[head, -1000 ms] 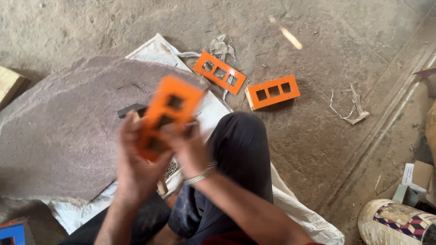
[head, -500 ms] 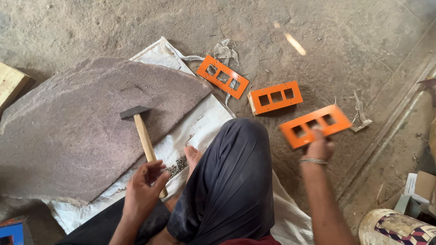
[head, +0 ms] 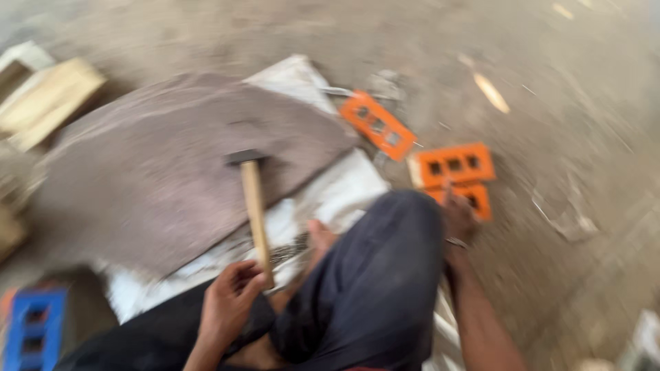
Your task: The person sits on the floor and uses a hammer to drive nails into small wooden frames placed on a cloth. They repeatedly pick up frames, position them, hammer nails, and set them aside.
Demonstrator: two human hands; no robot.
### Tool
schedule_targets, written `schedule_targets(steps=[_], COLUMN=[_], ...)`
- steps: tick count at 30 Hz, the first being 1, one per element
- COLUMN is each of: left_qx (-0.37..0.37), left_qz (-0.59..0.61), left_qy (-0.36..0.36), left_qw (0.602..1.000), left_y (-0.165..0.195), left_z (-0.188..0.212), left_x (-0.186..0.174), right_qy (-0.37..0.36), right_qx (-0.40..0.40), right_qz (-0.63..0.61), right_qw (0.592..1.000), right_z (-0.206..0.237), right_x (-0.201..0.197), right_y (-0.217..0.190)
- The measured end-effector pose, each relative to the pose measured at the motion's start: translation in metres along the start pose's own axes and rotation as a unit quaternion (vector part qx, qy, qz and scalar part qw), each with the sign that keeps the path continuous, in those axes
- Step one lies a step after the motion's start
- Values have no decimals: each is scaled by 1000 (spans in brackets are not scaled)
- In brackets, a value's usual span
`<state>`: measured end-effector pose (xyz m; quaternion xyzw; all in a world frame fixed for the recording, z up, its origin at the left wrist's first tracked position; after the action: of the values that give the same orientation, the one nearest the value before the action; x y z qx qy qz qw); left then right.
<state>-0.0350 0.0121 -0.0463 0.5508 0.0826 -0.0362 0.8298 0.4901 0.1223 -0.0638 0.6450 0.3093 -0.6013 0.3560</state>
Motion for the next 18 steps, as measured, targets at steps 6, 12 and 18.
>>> schedule_targets(steps=[6,12,18], left_qx=[35,149,172], left_qz=[-38,-103,-251], left_qy=[19,129,273], left_qw=[998,975,913], left_y=[13,46,64], left_z=[-18,-76,-170], left_x=[-14,-87,-221], right_qy=[-25,-177,-365], right_qx=[-22,-216,-338], right_qz=[-54,-219,-238], right_qw=[998,935,834], right_z=[4,96,199], right_x=[-22,-16,3], right_y=[-15,-142,-242])
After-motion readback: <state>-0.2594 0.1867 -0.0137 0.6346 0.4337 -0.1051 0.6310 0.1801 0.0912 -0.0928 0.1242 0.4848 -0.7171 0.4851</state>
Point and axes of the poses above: each hand's wrist, its own z-axis away from the middle knuckle, its own x-axis out of the palm, y = z × x, the point moved 9 cm from there along -z, towards the middle knuckle, and after that the axes turned 10 degrees about x, right-handed, at the moved point
